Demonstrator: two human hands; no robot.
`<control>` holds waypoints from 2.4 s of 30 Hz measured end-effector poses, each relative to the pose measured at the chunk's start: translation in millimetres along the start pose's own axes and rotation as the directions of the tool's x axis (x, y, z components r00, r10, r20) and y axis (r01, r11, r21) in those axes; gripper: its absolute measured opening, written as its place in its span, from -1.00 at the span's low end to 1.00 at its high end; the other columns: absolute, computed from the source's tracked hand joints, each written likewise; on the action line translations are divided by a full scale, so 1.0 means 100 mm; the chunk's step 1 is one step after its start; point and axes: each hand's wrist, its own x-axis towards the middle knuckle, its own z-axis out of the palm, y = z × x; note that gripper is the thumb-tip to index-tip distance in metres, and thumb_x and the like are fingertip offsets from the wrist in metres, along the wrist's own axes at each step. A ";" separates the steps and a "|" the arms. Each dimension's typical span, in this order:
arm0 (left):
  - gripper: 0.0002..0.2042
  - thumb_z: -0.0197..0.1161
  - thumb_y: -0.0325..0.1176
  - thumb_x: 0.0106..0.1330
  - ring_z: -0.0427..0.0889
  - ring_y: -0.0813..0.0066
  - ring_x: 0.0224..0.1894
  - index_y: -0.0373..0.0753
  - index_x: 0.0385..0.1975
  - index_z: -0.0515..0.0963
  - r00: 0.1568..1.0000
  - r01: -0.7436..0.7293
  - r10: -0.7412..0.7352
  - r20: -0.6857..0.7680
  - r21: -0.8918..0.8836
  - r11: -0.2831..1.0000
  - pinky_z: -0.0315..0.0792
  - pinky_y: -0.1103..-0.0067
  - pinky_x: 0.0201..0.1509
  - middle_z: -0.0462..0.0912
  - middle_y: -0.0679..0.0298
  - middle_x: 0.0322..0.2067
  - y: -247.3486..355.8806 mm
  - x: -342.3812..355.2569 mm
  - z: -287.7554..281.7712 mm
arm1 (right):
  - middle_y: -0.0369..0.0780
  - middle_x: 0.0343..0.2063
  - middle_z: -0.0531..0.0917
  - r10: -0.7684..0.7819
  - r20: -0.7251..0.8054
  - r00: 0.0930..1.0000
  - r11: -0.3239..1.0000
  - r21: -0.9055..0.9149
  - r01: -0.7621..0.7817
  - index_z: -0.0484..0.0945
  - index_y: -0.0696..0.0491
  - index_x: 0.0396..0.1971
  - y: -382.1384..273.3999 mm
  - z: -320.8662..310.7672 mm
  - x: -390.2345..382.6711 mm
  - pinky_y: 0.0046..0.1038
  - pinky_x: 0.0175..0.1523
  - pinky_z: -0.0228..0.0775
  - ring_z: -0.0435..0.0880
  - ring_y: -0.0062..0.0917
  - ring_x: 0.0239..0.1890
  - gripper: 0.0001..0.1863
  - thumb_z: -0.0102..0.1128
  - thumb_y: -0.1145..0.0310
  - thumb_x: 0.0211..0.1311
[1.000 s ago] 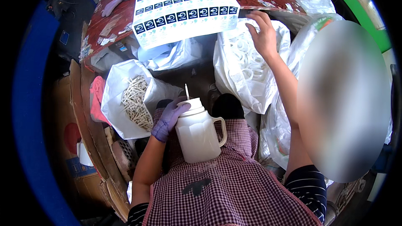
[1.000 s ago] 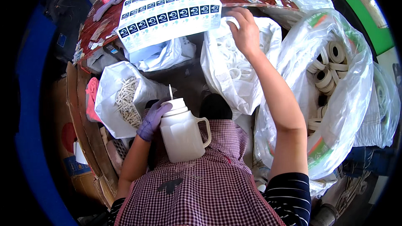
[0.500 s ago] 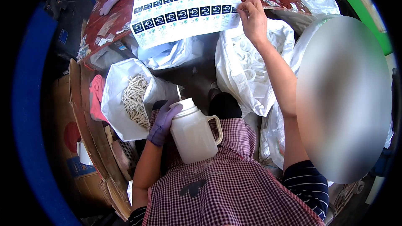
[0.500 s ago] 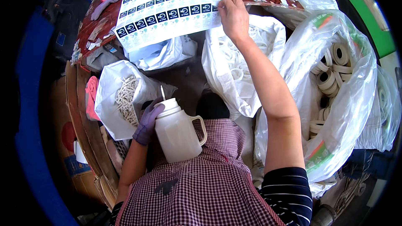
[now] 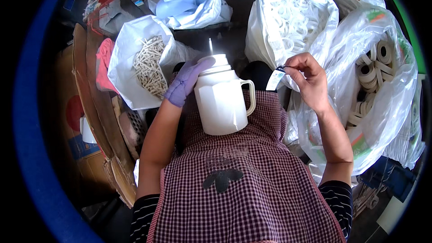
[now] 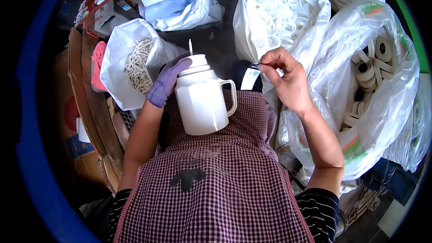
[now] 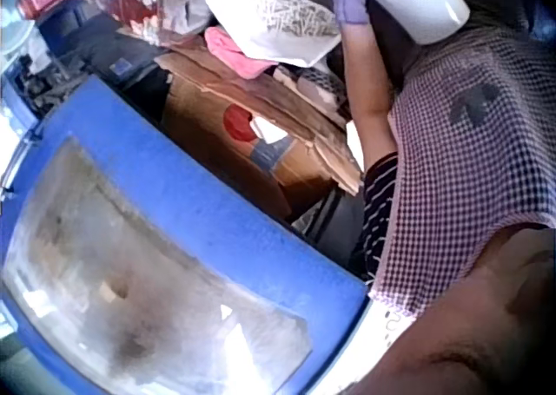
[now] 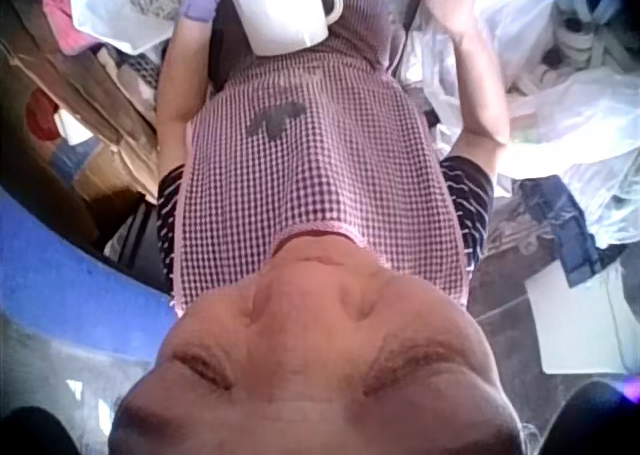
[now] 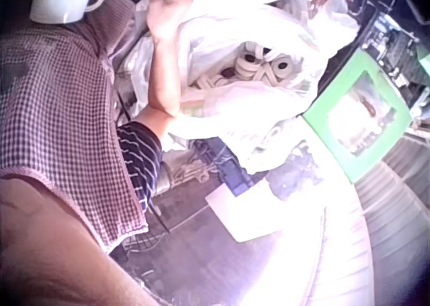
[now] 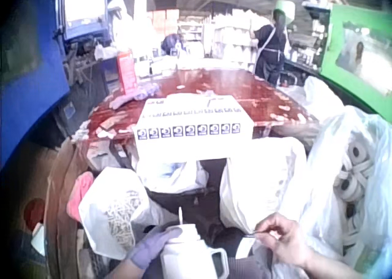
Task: The person sits on the floor and repeatedly picks up white plastic jugs, inserts a small white tube into the opening, and applies a square label to the side of each jug. The person handles the jugs one at a time and places them into a large plastic bag after labeling.
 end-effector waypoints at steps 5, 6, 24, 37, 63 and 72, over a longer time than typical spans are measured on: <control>-0.33 0.20 0.02 0.30 0.54 0.39 0.09 -0.42 0.23 0.36 0.993 0.116 -0.116 -0.010 0.074 0.990 0.35 0.53 0.24 0.56 0.08 0.08 0.01 -0.02 0.12 | -0.36 -0.34 0.57 0.041 0.088 0.995 0.988 0.143 -0.053 0.45 0.11 -0.22 0.02 0.29 -0.10 -0.60 -0.05 0.45 0.57 -0.73 -0.25 -0.73 0.21 0.75 0.16; -0.34 0.19 0.02 0.30 0.54 0.39 0.09 -0.42 0.22 0.37 0.994 0.113 -0.113 -0.007 0.040 0.993 0.35 0.53 0.23 0.56 0.09 0.07 0.01 -0.03 0.12 | -0.36 -0.33 0.57 0.039 0.106 0.994 0.984 0.169 -0.057 0.45 0.11 -0.21 0.02 0.34 -0.11 -0.60 -0.05 0.45 0.57 -0.73 -0.25 -0.73 0.21 0.74 0.16; -0.49 0.13 -0.05 0.36 0.55 0.41 0.04 -0.32 0.14 0.49 0.997 0.048 -0.047 0.055 -0.019 0.999 0.37 0.52 0.18 0.59 0.14 0.03 -0.23 0.04 0.15 | -0.28 -0.38 0.60 0.032 0.429 0.903 0.992 0.094 -0.080 0.43 0.09 -0.19 0.04 0.91 -0.37 -0.46 -0.17 0.49 0.65 -0.59 -0.29 -0.73 0.25 0.65 0.16; -0.48 0.14 -0.05 0.35 0.55 0.40 0.05 -0.34 0.15 0.48 0.996 0.070 -0.067 0.053 -0.053 0.996 0.38 0.51 0.19 0.58 0.12 0.04 -0.15 0.00 0.20 | -0.34 -0.33 0.55 0.095 0.477 0.874 0.990 0.051 -0.135 0.42 0.11 -0.19 0.06 0.95 -0.36 -0.60 -0.08 0.49 0.60 -0.71 -0.26 -0.72 0.24 0.70 0.17; -0.45 0.21 -0.08 0.31 0.53 0.40 0.10 -0.36 0.18 0.43 0.996 0.085 -0.083 0.026 -0.088 0.992 0.36 0.53 0.23 0.57 0.13 0.07 -0.15 -0.03 0.23 | -0.16 -0.49 0.54 -0.123 0.394 0.911 0.979 -0.099 0.176 0.35 0.11 -0.16 0.13 1.05 -0.46 -0.38 -0.34 0.50 0.63 -0.37 -0.45 -0.67 0.26 0.61 0.12; -0.44 0.22 -0.08 0.30 0.54 0.39 0.10 -0.37 0.18 0.42 0.997 0.081 -0.079 0.021 -0.132 0.988 0.35 0.51 0.24 0.56 0.13 0.07 -0.22 -0.05 0.25 | -0.14 -0.45 0.51 -0.210 0.372 0.904 0.953 -0.130 0.275 0.34 0.09 -0.16 0.20 1.11 -0.54 -0.36 -0.33 0.50 0.61 -0.33 -0.45 -0.64 0.30 0.56 0.11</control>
